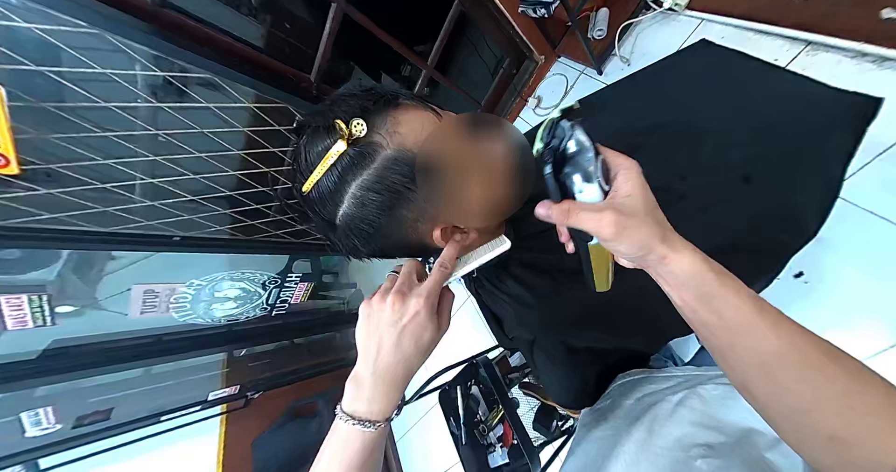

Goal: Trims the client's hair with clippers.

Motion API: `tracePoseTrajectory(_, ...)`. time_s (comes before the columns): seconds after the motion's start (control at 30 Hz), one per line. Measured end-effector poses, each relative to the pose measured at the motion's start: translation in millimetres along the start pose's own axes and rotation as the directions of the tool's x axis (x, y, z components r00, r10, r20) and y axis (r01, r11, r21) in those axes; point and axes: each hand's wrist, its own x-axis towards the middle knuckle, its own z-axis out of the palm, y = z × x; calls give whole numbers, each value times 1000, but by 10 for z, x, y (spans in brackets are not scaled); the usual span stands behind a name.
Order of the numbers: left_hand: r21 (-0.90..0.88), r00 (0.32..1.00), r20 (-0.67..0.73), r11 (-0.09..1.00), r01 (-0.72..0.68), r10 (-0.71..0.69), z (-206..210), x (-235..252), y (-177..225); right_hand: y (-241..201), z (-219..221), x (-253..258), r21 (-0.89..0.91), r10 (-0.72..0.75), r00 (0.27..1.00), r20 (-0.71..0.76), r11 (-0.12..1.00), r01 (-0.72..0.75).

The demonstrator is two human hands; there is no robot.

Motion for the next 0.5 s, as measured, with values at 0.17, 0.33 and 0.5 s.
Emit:
tracePoseTrajectory(0.17,31,1000,-20,999,13,-12,25,-73,-112,43,147,30,-560,137,969,204,829,1)
tracePoseTrajectory(0.33,7,1000,-6,1000,20,-20,94,-110,-137,-142,391,91,-852,328,929,171,523,-28)
tracePoseTrajectory(0.5,-7,1000,-17,1000,5,-5,116,-119,-153,-244,554,152,-898,332,932,148,439,-13)
